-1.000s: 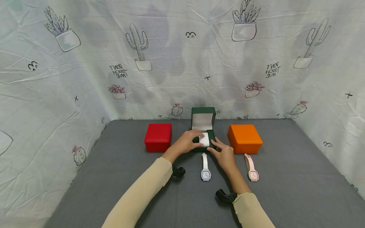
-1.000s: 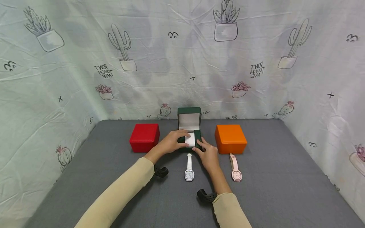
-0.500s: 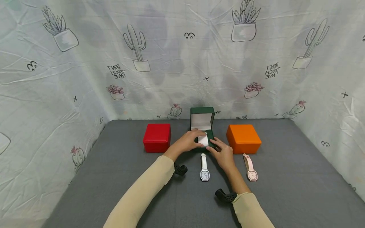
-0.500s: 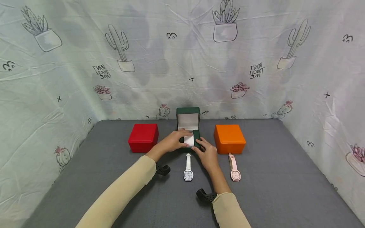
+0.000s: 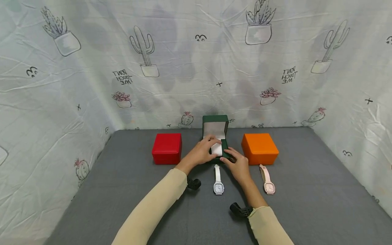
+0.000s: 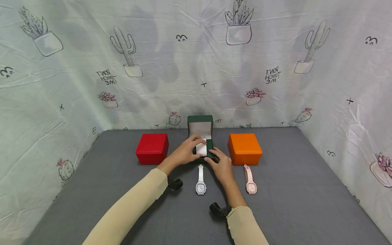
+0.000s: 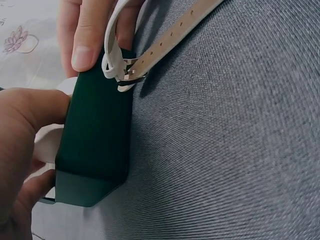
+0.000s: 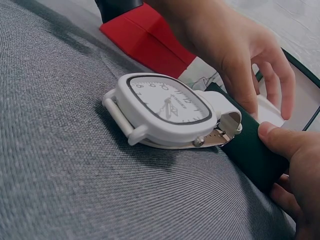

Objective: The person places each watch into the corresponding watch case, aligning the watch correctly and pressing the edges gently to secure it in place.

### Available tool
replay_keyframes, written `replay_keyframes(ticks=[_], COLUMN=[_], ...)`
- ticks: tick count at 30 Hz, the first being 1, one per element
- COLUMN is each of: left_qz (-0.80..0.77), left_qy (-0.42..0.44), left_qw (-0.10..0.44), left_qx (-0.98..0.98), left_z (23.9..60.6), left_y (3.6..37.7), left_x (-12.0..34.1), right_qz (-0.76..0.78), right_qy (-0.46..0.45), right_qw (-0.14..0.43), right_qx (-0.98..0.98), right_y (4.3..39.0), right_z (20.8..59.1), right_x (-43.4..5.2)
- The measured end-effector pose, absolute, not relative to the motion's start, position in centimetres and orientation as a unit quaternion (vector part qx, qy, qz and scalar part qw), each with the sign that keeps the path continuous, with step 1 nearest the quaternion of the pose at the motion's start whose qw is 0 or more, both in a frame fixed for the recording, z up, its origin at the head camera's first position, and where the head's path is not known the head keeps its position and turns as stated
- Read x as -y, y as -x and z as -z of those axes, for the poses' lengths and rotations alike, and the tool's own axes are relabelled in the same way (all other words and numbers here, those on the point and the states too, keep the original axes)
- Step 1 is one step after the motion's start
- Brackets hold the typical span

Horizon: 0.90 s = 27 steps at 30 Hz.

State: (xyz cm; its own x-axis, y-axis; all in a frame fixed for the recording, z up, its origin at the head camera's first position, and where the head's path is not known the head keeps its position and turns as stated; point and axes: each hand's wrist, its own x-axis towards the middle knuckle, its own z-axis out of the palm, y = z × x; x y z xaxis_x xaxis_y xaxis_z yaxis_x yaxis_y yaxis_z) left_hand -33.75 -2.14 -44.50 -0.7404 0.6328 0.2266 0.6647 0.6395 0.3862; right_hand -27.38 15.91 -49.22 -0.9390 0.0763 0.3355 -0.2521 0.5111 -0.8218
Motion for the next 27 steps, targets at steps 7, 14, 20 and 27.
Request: replay_keyframes(ticks=[7, 14, 20, 27], left_qz=[0.257, 0.287, 0.316, 0.375], left_qy=[0.358, 0.370, 0.376, 0.378], left_qw=[0.075, 0.133, 0.143, 0.131], left_qx=[0.895, 0.873, 0.859, 0.836], left_z=[44.6, 44.3, 44.3, 44.6], left_y=[33.5, 33.3, 32.5, 31.4], left_x=[2.1, 2.0, 2.8, 4.3], right_qz=[-0.496, -0.507, -0.507, -0.505], right_qy=[-0.051, -0.060, -0.058, -0.073], right_qw=[0.168, 0.173, 0.177, 0.194], right_qx=[0.851, 0.842, 0.841, 0.838], right_y=[27.4, 27.4, 27.4, 27.4], right_z=[49.5, 49.6, 49.4, 49.4], right_x=[-15.8, -16.1, -16.1, -16.1])
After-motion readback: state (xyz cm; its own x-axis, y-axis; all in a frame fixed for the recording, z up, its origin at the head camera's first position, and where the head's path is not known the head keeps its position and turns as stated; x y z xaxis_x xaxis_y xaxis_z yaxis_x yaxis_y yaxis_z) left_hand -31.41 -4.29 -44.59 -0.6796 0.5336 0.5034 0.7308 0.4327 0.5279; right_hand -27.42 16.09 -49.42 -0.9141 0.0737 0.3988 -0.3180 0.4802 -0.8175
